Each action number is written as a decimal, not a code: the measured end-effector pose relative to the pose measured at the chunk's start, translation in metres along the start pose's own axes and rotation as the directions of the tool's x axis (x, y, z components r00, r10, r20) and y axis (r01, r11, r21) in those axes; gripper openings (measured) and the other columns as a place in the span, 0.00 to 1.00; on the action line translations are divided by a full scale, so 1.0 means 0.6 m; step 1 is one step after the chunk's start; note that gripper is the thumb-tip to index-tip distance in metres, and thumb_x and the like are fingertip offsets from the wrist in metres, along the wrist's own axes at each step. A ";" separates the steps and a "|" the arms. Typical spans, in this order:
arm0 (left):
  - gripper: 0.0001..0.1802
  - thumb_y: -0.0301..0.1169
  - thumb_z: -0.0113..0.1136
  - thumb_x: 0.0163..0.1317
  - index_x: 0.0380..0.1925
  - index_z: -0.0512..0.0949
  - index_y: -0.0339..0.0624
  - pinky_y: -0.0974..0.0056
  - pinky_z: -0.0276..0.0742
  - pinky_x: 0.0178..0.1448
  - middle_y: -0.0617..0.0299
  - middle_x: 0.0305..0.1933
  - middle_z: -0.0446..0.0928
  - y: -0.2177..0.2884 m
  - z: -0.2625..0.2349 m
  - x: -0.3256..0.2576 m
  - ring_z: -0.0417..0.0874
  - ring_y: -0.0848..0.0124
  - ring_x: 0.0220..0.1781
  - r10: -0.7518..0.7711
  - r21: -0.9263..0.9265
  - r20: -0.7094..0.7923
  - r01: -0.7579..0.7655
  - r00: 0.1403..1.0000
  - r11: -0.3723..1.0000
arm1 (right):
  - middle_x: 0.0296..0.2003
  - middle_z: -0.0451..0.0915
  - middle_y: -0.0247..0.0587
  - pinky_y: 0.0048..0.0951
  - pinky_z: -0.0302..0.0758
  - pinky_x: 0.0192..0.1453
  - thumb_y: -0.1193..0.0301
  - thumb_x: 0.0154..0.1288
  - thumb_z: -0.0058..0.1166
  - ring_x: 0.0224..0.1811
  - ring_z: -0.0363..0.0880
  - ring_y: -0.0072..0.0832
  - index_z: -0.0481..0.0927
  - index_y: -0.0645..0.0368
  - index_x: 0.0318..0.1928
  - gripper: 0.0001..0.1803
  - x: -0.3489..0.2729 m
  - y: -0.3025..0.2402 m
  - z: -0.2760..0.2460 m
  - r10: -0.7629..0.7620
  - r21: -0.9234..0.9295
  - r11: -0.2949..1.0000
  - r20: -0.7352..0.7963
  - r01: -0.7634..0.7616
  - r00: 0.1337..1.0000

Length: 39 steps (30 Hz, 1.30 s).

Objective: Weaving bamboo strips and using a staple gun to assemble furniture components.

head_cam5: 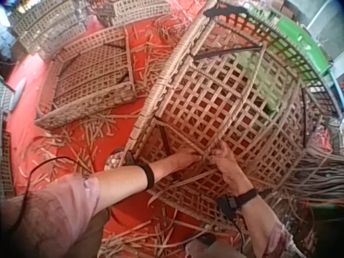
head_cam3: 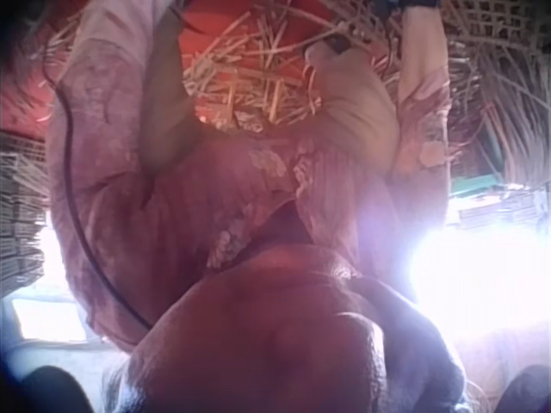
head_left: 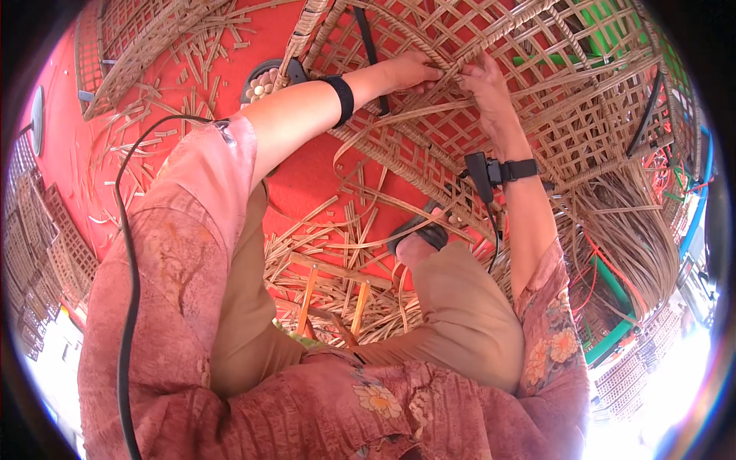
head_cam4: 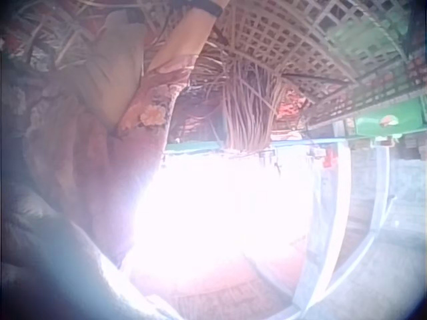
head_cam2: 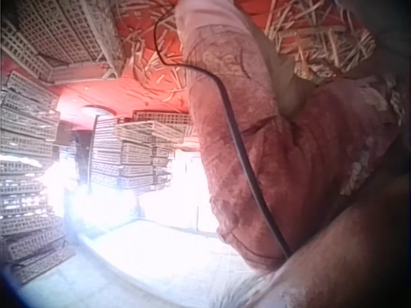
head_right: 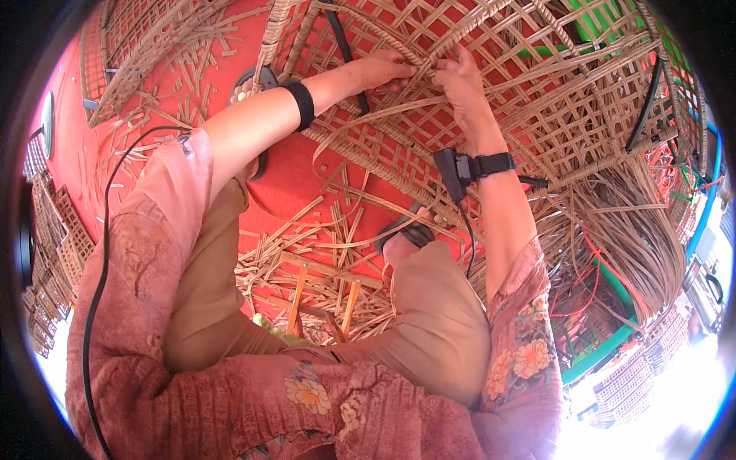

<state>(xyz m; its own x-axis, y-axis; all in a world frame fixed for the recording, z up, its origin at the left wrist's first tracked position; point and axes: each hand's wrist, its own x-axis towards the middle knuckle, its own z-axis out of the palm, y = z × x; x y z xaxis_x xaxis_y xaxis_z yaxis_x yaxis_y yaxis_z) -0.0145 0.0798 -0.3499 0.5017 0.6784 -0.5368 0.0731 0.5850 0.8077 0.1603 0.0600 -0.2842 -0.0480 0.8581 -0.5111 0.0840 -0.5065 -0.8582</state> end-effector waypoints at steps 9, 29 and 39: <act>0.21 0.48 0.58 0.61 0.27 0.81 0.39 0.61 0.69 0.32 0.60 0.28 0.77 0.079 -0.035 -0.040 0.74 0.69 0.25 0.044 0.647 0.062 -0.074 0.997 0.759 | 0.39 0.80 0.54 0.41 0.74 0.42 0.67 0.58 0.58 0.42 0.79 0.46 0.71 0.64 0.55 0.25 -0.080 0.003 0.040 -0.626 -0.773 0.387 0.180 0.503 0.759; 0.15 0.39 0.48 0.67 0.34 0.78 0.40 0.70 0.59 0.19 0.68 0.19 0.68 0.282 -0.054 -0.385 0.64 0.78 0.17 -0.048 0.626 0.138 -0.050 0.989 0.778 | 0.30 0.82 0.38 0.34 0.76 0.39 0.57 0.67 0.46 0.32 0.80 0.34 0.82 0.57 0.37 0.18 -0.880 0.156 -0.111 0.133 0.012 0.990 -0.388 -0.140 0.912; 0.12 0.35 0.59 0.53 0.21 0.81 0.37 0.56 0.72 0.31 0.51 0.19 0.77 0.378 0.010 -0.548 0.80 0.63 0.24 0.164 0.947 0.194 -0.228 0.967 0.224 | 0.36 0.83 0.51 0.35 0.74 0.46 0.67 0.62 0.52 0.39 0.81 0.37 0.80 0.63 0.44 0.15 -1.007 0.236 -0.041 -0.239 -0.590 0.808 -0.326 0.000 0.915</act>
<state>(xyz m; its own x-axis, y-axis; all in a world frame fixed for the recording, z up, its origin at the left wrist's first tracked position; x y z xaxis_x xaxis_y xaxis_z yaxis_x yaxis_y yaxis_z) -0.1576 -0.0134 0.0116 0.6642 0.6662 -0.3391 0.7187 -0.4445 0.5347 0.2258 -0.5281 -0.0956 0.2610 0.9332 -0.2471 0.6548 -0.3592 -0.6649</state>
